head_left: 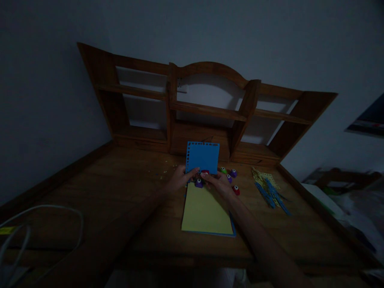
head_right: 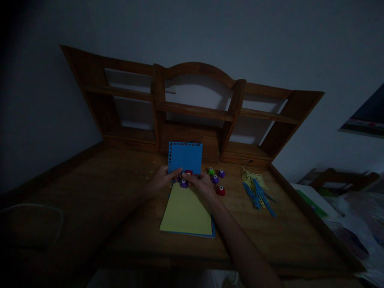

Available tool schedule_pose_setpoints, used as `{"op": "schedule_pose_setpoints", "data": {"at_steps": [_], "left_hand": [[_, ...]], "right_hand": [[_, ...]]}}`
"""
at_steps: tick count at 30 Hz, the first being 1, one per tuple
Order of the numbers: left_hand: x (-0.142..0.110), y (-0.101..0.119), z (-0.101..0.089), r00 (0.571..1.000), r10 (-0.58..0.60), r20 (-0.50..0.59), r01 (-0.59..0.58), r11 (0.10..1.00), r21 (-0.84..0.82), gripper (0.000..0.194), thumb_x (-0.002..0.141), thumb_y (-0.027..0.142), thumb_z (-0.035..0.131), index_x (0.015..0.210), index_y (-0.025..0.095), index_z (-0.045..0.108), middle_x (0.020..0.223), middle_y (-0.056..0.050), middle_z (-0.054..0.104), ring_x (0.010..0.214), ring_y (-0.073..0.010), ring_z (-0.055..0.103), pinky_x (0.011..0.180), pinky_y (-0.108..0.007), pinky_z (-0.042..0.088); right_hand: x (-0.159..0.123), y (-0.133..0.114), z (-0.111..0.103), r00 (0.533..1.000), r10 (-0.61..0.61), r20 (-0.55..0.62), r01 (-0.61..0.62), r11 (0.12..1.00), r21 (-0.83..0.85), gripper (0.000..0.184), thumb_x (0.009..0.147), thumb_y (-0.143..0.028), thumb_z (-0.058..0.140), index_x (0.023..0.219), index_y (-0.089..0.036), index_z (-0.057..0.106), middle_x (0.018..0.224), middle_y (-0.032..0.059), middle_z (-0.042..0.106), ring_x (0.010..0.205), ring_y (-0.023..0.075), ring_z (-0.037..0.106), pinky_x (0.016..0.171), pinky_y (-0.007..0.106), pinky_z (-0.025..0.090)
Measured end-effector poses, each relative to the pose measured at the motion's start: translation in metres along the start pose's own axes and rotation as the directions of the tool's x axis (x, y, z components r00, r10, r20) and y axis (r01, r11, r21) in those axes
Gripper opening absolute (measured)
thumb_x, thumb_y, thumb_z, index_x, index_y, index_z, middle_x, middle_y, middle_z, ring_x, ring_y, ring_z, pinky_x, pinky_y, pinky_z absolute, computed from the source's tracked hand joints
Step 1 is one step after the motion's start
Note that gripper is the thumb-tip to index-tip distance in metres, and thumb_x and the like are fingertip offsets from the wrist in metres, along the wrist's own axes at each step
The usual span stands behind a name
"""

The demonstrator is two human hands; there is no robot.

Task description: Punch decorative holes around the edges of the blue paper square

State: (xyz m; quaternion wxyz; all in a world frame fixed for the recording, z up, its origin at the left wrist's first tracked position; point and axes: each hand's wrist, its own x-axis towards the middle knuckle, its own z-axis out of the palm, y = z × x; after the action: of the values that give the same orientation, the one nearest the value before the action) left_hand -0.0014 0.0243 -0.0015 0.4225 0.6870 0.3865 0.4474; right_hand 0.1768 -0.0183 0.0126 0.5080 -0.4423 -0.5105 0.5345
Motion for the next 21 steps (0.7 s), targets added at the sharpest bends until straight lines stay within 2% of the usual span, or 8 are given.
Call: {"op": "schedule_pose_setpoints", "data": {"at_steps": [8, 13, 21], "left_hand": [[0.0001, 0.001, -0.0009, 1.0, -0.004, -0.023, 0.004, 1.0, -0.015, 0.039, 0.08, 0.051, 0.059, 0.068, 0.013, 0.06, 0.062, -0.002, 0.061, 0.056, -0.0127, 0.056, 0.054, -0.024, 0.044], [0.0003, 0.0015, -0.002, 0.999, -0.021, -0.035, 0.02, 0.999, -0.028, 0.039, 0.079, 0.051, 0.06, 0.07, 0.013, 0.061, 0.064, -0.003, 0.062, 0.057, -0.0133, 0.056, 0.055, -0.024, 0.045], [-0.0021, 0.0022, -0.0013, 0.998, 0.022, -0.066, -0.025, 0.998, -0.051, 0.037, 0.08, 0.05, 0.059, 0.071, 0.013, 0.06, 0.066, -0.002, 0.061, 0.058, -0.0124, 0.054, 0.055, -0.023, 0.044]], "right_hand": [[0.002, 0.003, -0.0044, 0.999, -0.01, 0.048, 0.011, 1.0, -0.017, 0.033, 0.065, -0.043, 0.078, 0.076, -0.015, 0.064, 0.065, 0.0009, 0.058, 0.054, 0.0101, 0.046, 0.052, 0.025, 0.033], [0.0034, 0.0052, -0.0036, 0.998, -0.03, 0.06, 0.027, 0.998, 0.055, 0.033, 0.065, -0.042, 0.078, 0.079, -0.016, 0.065, 0.069, 0.0014, 0.06, 0.057, 0.011, 0.049, 0.056, 0.026, 0.037], [0.0026, -0.0006, -0.0047, 0.996, -0.059, 0.067, 0.046, 0.983, 0.175, 0.027, 0.069, -0.036, 0.077, 0.087, -0.019, 0.067, 0.086, 0.0034, 0.064, 0.067, 0.0125, 0.054, 0.063, 0.026, 0.042]]}}
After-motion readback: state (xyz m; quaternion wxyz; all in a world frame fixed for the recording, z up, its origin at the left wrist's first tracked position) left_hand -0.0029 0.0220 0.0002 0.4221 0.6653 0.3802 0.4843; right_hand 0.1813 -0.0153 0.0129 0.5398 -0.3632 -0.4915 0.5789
